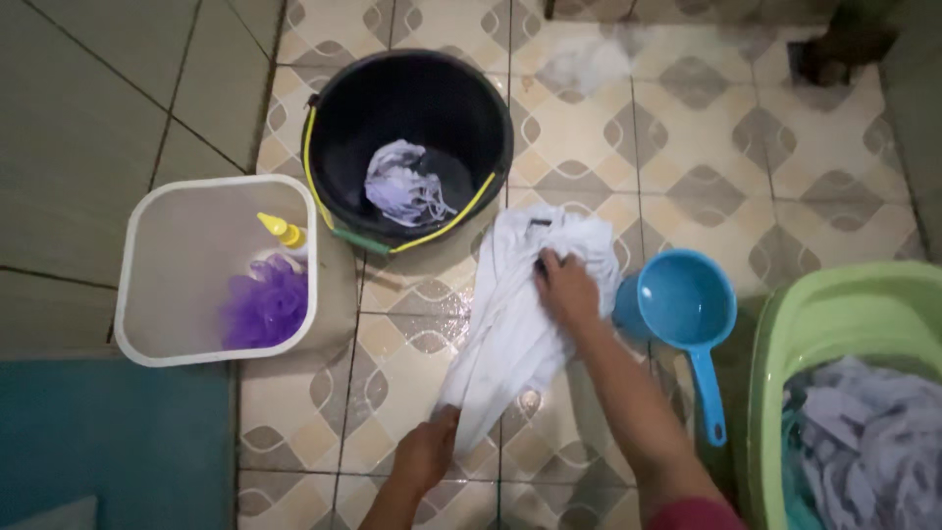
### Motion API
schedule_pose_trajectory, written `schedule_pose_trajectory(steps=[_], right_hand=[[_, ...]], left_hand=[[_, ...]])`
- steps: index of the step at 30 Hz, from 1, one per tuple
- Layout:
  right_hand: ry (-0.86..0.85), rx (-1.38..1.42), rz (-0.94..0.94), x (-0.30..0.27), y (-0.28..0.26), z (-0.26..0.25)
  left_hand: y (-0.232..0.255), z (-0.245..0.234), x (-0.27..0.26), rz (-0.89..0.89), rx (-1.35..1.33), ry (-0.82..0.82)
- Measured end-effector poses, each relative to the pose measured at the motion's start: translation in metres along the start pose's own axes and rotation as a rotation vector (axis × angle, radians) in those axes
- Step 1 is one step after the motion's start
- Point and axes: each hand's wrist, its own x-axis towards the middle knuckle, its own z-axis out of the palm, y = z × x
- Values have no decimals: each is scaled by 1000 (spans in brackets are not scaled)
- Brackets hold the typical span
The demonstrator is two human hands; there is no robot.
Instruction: The person washes a white shirt and a light purple shirt by hand on a tiled floor. They use a green bar of soap to scrub the garments, rinse them with water from a blue scoop, and place the wet clothes into a black bucket.
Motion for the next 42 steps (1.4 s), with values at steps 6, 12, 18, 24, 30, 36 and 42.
schedule_pose_trajectory(steps=[6, 12, 18, 24, 30, 36, 42], right_hand=[[-106, 374, -82, -56, -43, 13], [-147, 501, 134, -56, -55, -3], [-151, 794, 119, -136, -30, -9], [-283, 661, 195, -114, 6, -13], [-173, 754, 196, -88, -13, 12], [-314, 1096, 509, -104, 15, 47], [-61, 708, 225, -75, -8, 7]], left_hand=[[42, 12, 19, 250, -395, 265], [44, 43, 44, 156, -652, 120], [65, 80, 104, -198, -1378, 243], [77, 78, 102, -367, -1590, 360], [97, 58, 103, -108, -1094, 531], [85, 102, 154, -396, -1670, 495], [43, 114, 122, 115, -325, 562]])
